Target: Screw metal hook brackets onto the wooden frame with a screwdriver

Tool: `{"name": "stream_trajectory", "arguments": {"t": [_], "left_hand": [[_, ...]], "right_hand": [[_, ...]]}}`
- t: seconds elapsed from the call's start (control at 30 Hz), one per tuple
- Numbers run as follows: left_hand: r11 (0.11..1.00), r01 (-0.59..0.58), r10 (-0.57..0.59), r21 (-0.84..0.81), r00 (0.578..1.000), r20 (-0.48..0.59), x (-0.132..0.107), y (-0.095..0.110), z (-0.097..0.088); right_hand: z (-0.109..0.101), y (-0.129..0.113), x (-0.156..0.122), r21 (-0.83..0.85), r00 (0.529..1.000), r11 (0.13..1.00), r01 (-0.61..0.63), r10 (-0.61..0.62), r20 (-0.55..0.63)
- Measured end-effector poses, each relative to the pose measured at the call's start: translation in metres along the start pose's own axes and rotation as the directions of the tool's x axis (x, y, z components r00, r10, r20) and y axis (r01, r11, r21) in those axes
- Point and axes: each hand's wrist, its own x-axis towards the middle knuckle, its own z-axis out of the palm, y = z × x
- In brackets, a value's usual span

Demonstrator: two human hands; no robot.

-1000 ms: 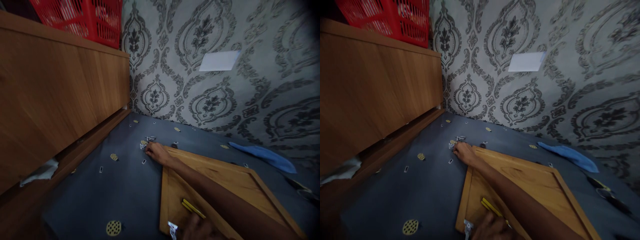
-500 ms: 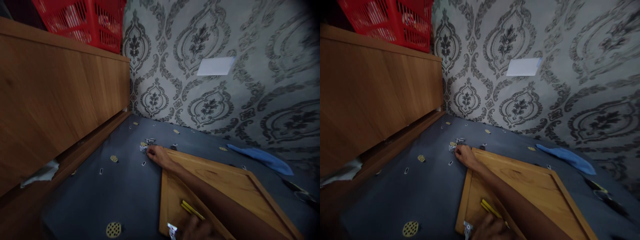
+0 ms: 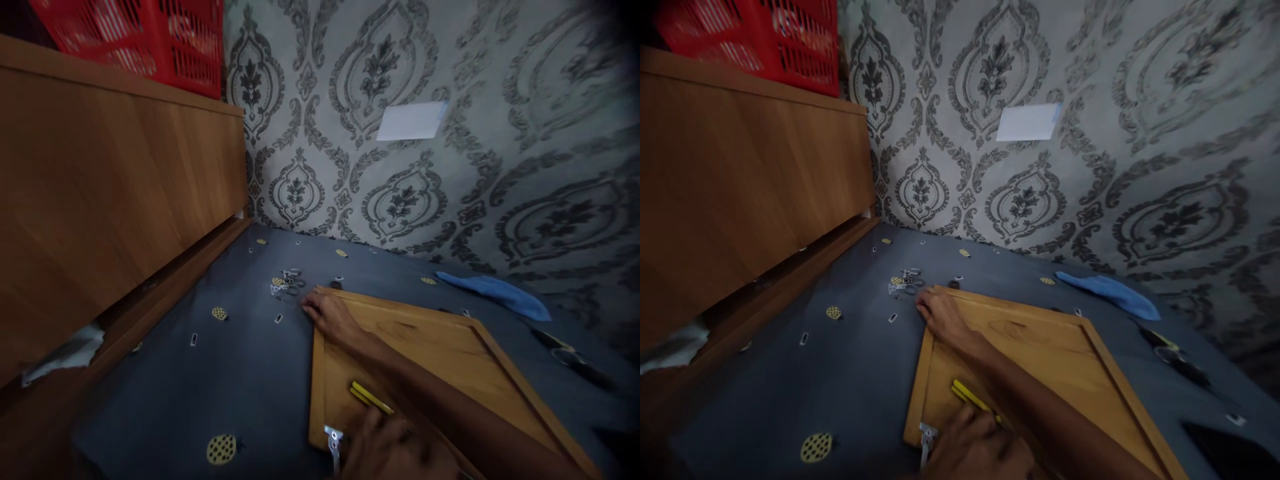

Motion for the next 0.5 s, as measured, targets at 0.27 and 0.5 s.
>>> {"name": "stream_trajectory", "arguments": {"t": [0.27, 0.5], "left_hand": [[0.998, -0.053, 0.049, 0.047, 0.996, 0.072, -0.034, 0.029, -0.06], [0.999, -0.038, 0.037, 0.022, 0.998, 0.048, -0.033, 0.031, -0.06]], "right_hand": [[-0.013, -0.001, -0.034, 0.114, 0.983, 0.987, -0.112, 0.127, -0.134], [-0.045, 0.005, -0.119, 0.215, 0.921, 0.954, -0.21, 0.267, -0.285]]}}
